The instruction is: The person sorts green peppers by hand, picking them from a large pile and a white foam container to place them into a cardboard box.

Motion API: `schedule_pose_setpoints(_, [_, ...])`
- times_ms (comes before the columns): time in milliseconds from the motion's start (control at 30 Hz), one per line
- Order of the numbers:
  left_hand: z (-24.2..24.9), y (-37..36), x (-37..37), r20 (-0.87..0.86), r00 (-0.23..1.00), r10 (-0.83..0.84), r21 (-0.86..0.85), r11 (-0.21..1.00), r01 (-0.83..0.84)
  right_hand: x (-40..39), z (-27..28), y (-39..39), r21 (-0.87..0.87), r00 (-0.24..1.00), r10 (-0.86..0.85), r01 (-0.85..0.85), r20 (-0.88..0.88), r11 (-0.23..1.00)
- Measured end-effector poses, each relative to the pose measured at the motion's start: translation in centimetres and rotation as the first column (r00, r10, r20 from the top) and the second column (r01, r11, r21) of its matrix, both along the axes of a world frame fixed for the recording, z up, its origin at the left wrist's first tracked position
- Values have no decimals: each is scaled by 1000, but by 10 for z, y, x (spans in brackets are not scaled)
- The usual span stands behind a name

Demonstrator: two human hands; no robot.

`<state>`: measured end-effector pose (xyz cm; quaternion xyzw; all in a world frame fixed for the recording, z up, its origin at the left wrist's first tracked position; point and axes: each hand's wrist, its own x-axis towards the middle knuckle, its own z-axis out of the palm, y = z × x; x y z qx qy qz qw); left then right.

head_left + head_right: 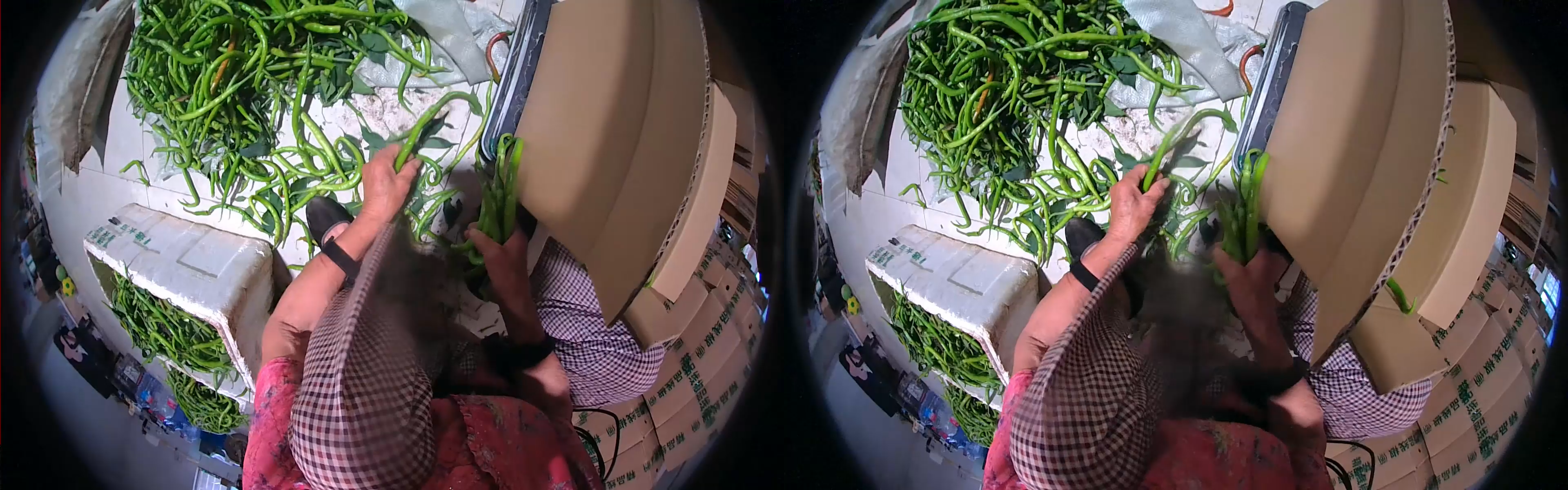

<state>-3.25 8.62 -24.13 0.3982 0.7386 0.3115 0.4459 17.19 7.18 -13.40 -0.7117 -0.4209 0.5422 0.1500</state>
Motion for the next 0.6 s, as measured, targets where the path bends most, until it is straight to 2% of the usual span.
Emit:
schedule_pose_setpoints(33, [-5, 4, -2, -3, 1000, -1, 15, 1000, 2, 0, -2, 1, 15, 1000, -1, 2, -3, 1000])
schedule_pose_setpoints(100, [-11, 6, -10, -189, 974, -123, 88, 986, 141, 2, -4, -2, -37, 1000, 3, -3, -4, 999])
schedule_pose_setpoints(133, [-8, 9, -17, -198, 973, -119, 101, 985, 141, 2, -3, -1, -23, 1000, 3, -4, -10, 1000])
schedule_pose_setpoints(200, [2, 17, -30, -325, 942, -82, 291, 939, 182, 1, 4, 1, -33, 991, 133, -132, 33, 991])
schedule_pose_setpoints(233, [16, 28, -36, -349, 933, -93, 311, 927, 209, -1, 6, -2, -31, 991, 134, -133, 30, 991])
schedule_pose_setpoints(300, [23, 53, -46, -437, 890, -132, 398, 859, 323, -8, 10, -7, 51, 842, 472, -501, 263, 864])
schedule_pose_setpoints(333, [26, 66, -47, -480, 866, -136, 430, 825, 368, -13, 14, -9, 57, 841, 471, -501, 267, 863])
schedule_pose_setpoints(400, [17, 88, -43, -526, 842, -118, 442, 808, 389, -22, 21, -10, -74, 922, 388, -386, 12, 919])
schedule_pose_setpoints(433, [11, 96, -40, -569, 816, -107, 442, 796, 413, -22, 20, -13, -140, 931, 363, -357, 19, 923])
schedule_pose_setpoints(533, [-13, 107, -26, -599, 784, -164, 357, 822, 445, -19, 16, -11, -91, 948, 318, -318, -11, 944])
schedule_pose_setpoints(600, [-24, 110, -22, -609, 776, -160, 347, 826, 443, -15, 15, -8, -121, 942, 333, -327, 33, 937])
